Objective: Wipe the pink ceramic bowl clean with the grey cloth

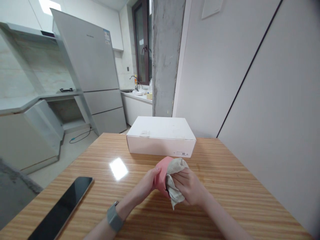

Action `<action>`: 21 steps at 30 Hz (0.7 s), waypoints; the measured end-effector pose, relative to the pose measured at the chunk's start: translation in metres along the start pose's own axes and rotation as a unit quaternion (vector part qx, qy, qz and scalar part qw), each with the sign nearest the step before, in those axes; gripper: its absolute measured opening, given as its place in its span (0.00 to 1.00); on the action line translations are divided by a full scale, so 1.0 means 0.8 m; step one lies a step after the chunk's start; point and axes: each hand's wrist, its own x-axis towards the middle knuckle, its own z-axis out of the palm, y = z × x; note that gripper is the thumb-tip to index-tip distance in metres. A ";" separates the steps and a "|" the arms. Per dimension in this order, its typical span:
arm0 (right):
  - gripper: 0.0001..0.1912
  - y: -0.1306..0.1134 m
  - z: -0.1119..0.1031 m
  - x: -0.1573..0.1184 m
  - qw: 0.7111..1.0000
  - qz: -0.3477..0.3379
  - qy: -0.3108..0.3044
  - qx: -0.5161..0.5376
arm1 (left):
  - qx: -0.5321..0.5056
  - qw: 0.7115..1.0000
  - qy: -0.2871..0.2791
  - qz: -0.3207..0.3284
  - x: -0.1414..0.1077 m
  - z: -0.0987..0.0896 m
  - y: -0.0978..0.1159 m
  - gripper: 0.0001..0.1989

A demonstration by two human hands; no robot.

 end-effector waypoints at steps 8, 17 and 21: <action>0.14 -0.010 0.013 -0.006 1.000 -0.012 -0.016 0.000 | 0.015 0.999 -0.014 -0.031 -0.001 -0.003 0.016 0.31; 0.11 -0.007 0.006 -0.002 0.996 0.071 -0.033 0.053 | 0.074 0.996 0.041 0.029 -0.006 -0.002 0.010 0.25; 0.13 -0.001 -0.001 -0.007 0.990 0.133 -0.007 0.049 | 0.022 0.998 -0.052 0.036 -0.011 0.010 0.011 0.26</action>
